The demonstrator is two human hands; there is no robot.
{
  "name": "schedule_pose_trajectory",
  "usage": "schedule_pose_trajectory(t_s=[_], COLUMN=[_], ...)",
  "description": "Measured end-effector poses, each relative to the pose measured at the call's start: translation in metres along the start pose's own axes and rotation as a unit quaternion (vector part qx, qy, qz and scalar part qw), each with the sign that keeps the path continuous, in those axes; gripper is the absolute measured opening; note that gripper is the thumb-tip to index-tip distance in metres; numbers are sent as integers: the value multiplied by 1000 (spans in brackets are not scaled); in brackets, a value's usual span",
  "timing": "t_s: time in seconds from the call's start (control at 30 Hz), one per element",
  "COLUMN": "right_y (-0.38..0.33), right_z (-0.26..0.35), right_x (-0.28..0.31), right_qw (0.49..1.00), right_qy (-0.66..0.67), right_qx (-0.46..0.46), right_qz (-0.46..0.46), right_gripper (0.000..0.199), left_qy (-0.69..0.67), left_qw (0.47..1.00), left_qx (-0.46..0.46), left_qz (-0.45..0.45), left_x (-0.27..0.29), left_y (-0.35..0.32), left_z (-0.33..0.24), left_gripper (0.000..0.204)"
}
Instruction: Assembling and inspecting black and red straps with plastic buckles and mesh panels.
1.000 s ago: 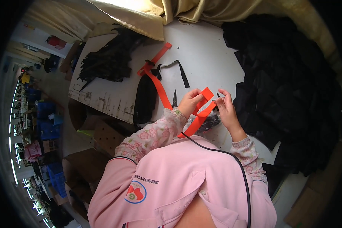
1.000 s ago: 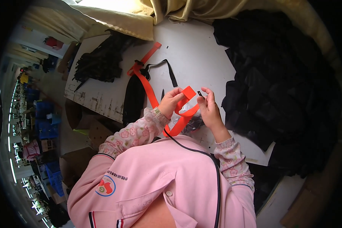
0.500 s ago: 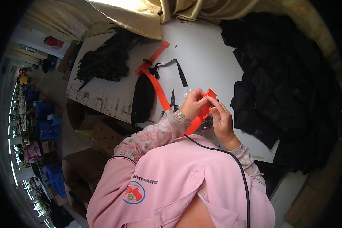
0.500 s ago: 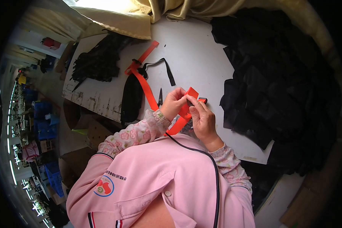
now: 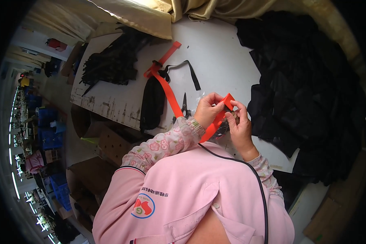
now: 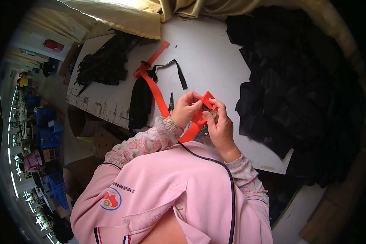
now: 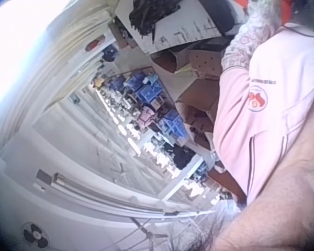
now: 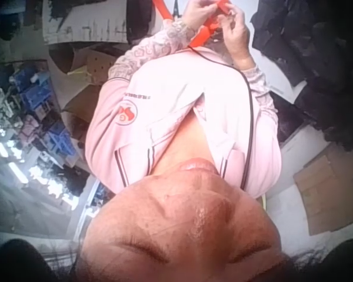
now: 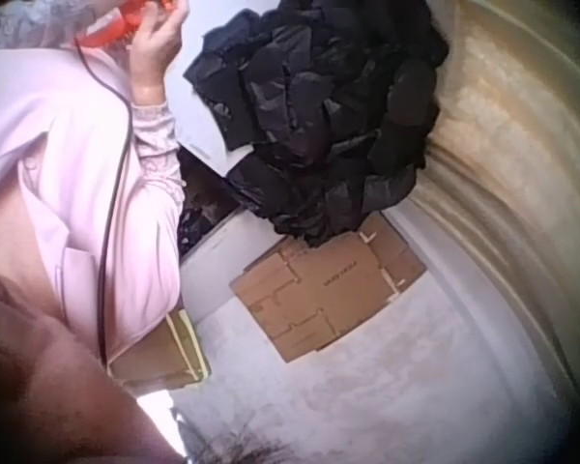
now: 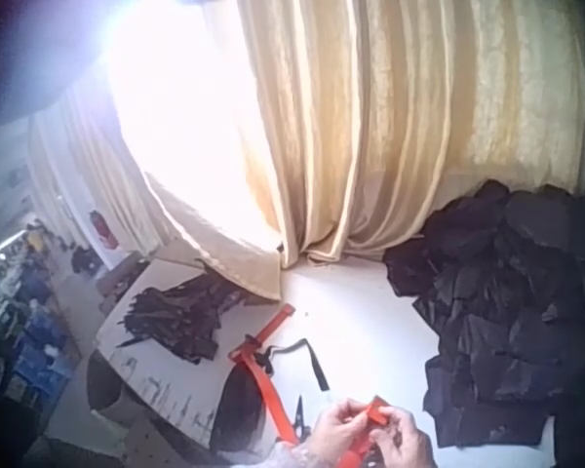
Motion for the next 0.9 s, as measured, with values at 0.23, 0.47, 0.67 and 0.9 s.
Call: schedule_pose_trajectory(t_s=[0.23, 0.47, 0.67, 0.9], right_y=[-3, -6, -6, -5], right_z=[-2, -13, -6, -7], right_x=[6, 4, 4, 6], right_qw=[1000, 999, 992, 992], right_qy=[11, -43, -96, -101], right_qx=[-8, -10, 85, 74], right_qz=[17, 24, -20, -3], right_gripper=[38, 45, 44, 37], left_qy=[-174, -124, -100, -82], left_qw=[983, 989, 993, 996], left_qx=[66, 28, 14, 2], left_qz=[12, 72, 62, 23], left_x=[5, 4, 2, 7], left_y=[1, -8, -5, -6], left_z=[-3, 0, 4, -6], left_gripper=[21, 37, 41, 42])
Point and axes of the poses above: each hand's wrist, its own y-axis towards the middle knuckle, its own x-axis out of the back of the hand, z = x × y, the point moved 2 cm from there along y, towards the middle knuckle
